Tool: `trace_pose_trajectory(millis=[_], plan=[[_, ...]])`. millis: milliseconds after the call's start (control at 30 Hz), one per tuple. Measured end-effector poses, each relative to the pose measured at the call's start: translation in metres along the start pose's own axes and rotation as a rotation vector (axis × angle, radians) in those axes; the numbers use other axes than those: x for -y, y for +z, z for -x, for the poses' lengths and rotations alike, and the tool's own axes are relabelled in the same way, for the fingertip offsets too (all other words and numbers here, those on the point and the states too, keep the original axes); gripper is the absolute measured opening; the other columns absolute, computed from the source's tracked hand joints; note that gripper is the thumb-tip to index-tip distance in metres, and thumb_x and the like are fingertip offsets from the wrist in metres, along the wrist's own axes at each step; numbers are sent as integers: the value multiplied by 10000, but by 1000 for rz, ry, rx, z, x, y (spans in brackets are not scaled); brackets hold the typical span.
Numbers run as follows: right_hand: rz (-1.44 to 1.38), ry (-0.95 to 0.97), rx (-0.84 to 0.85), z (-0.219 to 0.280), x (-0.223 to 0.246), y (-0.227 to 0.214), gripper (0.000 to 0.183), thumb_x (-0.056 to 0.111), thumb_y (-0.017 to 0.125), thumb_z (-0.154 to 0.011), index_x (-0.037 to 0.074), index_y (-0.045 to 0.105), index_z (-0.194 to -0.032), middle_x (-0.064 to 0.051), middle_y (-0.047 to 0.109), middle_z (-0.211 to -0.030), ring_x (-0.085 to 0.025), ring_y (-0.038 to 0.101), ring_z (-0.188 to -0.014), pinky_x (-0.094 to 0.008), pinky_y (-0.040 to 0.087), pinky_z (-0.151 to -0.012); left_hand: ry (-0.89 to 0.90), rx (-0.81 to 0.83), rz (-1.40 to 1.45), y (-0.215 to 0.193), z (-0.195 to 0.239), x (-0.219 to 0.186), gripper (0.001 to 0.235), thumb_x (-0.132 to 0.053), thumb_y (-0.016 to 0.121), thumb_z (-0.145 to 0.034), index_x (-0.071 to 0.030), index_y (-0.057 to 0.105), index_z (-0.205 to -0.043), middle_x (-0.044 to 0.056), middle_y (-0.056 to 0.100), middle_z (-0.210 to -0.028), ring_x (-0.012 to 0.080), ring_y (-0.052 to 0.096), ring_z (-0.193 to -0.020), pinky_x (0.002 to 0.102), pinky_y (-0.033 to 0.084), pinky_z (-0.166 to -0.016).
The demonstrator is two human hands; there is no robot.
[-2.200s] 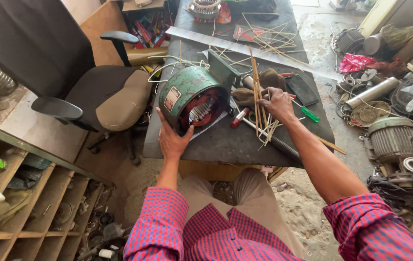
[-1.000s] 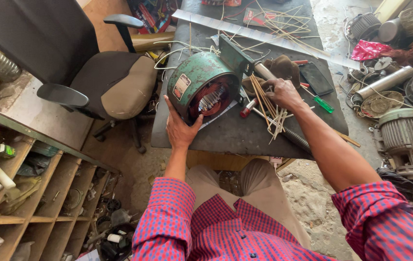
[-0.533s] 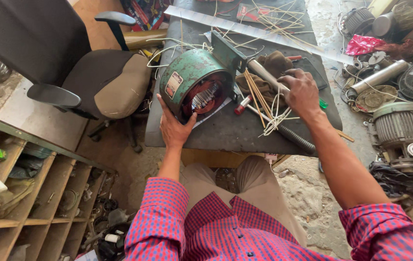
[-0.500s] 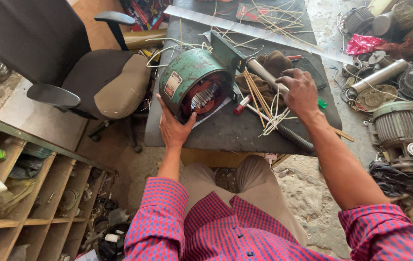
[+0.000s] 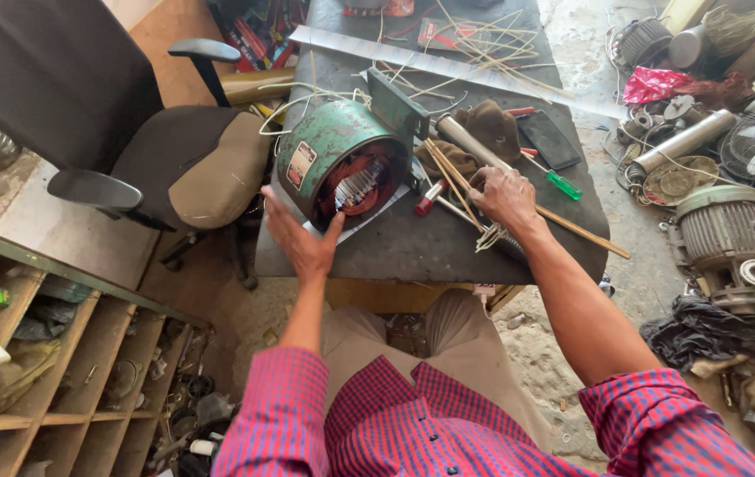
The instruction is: The person works on a disassembled electric motor stator, using a rubber mallet and wooden sticks to tap and adjust internal copper windings. They also use pliers to trim or reposition small sticks inserted into the stator slots.
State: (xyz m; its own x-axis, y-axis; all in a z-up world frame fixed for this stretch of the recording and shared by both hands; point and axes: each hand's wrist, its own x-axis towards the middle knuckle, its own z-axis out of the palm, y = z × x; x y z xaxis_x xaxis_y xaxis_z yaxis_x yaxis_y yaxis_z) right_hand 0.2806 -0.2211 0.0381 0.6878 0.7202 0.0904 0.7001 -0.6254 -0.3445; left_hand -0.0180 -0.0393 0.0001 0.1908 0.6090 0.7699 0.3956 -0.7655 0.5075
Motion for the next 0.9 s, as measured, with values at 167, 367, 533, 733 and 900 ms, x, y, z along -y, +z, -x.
trace_pose_trajectory(millis=[167, 367, 533, 733, 900], plan=[[-10, -137, -153, 3, 2, 4, 291, 371, 704, -928, 117, 724, -1067, -197, 724, -1045, -407, 689, -996, -531, 542, -835, -218, -36, 89, -10, 51, -86, 1026, -376, 789, -903, -4, 186, -1645, 280, 340, -1594, 466, 370, -1476, 539, 317, -1222], [-188, -216, -166, 6, -10, 3, 257, 269, 686, -892, 141, 715, -1113, -164, 737, -995, -381, 700, -969, -504, 541, -857, -215, 97, 456, 26, 85, -147, 839, -158, 724, -850, -33, 349, -1590, 217, 479, -1494, 373, 495, -1349, 495, 405, -1149], [-260, -198, -51, 8, -25, -2, 207, 199, 634, -944, 182, 771, -1098, -136, 757, -1013, -356, 714, -976, -472, 543, -888, -735, 399, 827, 112, 84, -139, 722, -129, 743, -827, -14, 484, -1490, 115, 695, -1188, 204, 702, -1051, 382, 581, -895], [-253, -334, -22, 5, -37, 6, 250, 271, 759, -847, 160, 800, -1067, -173, 726, -1061, -350, 692, -1005, -443, 531, -911, -1230, 491, 1125, 175, 95, -124, 585, -106, 714, -850, -21, 514, -1393, 140, 711, -1100, 247, 726, -981, 383, 587, -821], [-171, -374, -16, -4, -41, 20, 321, 261, 817, -765, 146, 816, -1065, -192, 702, -1050, -370, 658, -1057, -462, 492, -971, -1322, 433, 1204, 179, 97, -122, 460, -109, 682, -856, -41, 511, -1277, 169, 723, -1050, 261, 753, -908, 368, 621, -751]])
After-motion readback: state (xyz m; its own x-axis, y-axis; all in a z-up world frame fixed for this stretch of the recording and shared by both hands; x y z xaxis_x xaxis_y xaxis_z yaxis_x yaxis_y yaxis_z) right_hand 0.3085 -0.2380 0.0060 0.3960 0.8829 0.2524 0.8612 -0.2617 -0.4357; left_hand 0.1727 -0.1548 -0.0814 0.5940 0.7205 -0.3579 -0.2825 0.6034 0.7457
